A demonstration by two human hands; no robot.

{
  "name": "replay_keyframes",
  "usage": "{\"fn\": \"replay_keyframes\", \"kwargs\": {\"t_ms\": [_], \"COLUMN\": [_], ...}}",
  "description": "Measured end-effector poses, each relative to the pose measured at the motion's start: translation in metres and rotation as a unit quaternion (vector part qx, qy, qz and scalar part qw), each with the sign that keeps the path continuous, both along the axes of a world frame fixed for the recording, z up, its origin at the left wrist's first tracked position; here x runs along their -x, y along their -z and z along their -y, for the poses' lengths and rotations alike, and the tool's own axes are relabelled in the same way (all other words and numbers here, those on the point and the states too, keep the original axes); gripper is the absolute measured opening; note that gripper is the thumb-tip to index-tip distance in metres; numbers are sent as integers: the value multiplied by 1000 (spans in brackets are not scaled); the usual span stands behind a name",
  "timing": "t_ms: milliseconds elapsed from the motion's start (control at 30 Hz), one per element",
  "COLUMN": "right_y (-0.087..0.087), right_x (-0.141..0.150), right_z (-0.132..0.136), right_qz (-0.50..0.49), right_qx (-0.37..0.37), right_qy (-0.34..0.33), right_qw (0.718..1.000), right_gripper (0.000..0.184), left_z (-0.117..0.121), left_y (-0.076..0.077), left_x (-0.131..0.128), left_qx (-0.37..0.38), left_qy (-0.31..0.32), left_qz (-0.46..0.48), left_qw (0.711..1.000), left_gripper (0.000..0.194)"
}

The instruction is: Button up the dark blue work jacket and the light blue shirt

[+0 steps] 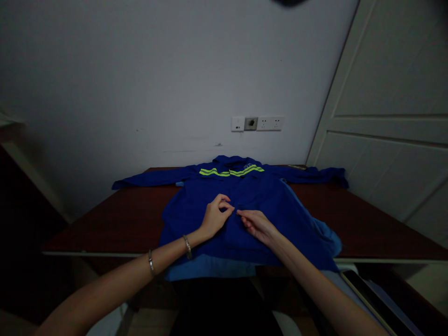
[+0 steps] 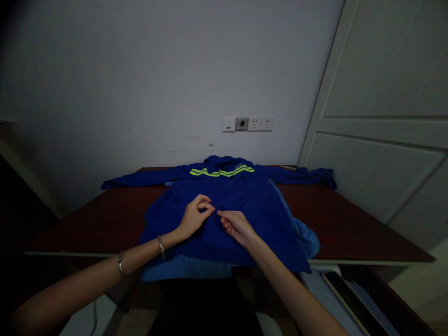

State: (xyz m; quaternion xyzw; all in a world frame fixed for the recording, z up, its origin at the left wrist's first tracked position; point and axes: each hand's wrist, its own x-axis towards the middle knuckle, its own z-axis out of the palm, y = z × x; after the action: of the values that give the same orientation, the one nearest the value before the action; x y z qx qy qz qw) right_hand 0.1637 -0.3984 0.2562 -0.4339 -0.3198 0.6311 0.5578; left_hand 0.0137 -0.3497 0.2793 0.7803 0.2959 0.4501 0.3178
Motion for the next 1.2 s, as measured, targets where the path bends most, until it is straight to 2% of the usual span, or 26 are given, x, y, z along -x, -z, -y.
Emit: {"fn": "replay_keyframes", "kwargs": {"t_ms": [167,400,600,767,900,967,1033,1133,1200], "right_y": [-3,-7,-5,-12,-19,-21,-22,-21,-18], "right_x": [2,2,-3,-7,-9,-10,-10,-6,-1], "right_z": [-1,-5,-10,-10,-9,-4,6,30,47], "right_qz": [34,56,154,284,390,452,524,617,657], "right_qx": [-10,-32,-83,-143,-180,-207,-253,-328,-374], "right_qy": [8,14,9,-17,-31,-17,14,59,52], "right_qw": [999,998,985,948,903,868,813,713,653], "right_gripper": [21,20,25,20,20,21,20,16,15], "left_z": [-4,-16,-19,-23,-30,-32,-32,-28,-25], "left_y": [0,2,-2,-4,-1,-2,-6,-16,-24], "left_x": [-1,-8,-13,-13,-10,-6,-1,9,16], "left_qx": [7,53,204,280,302,299,286,255,233], "left_qy": [2,18,32,8,5,9,16,28,28], "left_qz": [11,62,67,51,37,26,18,14,9], "left_qw": [1000,997,976,959,952,954,958,967,972], "left_gripper": [17,22,28,26,26,27,28,26,22]}}
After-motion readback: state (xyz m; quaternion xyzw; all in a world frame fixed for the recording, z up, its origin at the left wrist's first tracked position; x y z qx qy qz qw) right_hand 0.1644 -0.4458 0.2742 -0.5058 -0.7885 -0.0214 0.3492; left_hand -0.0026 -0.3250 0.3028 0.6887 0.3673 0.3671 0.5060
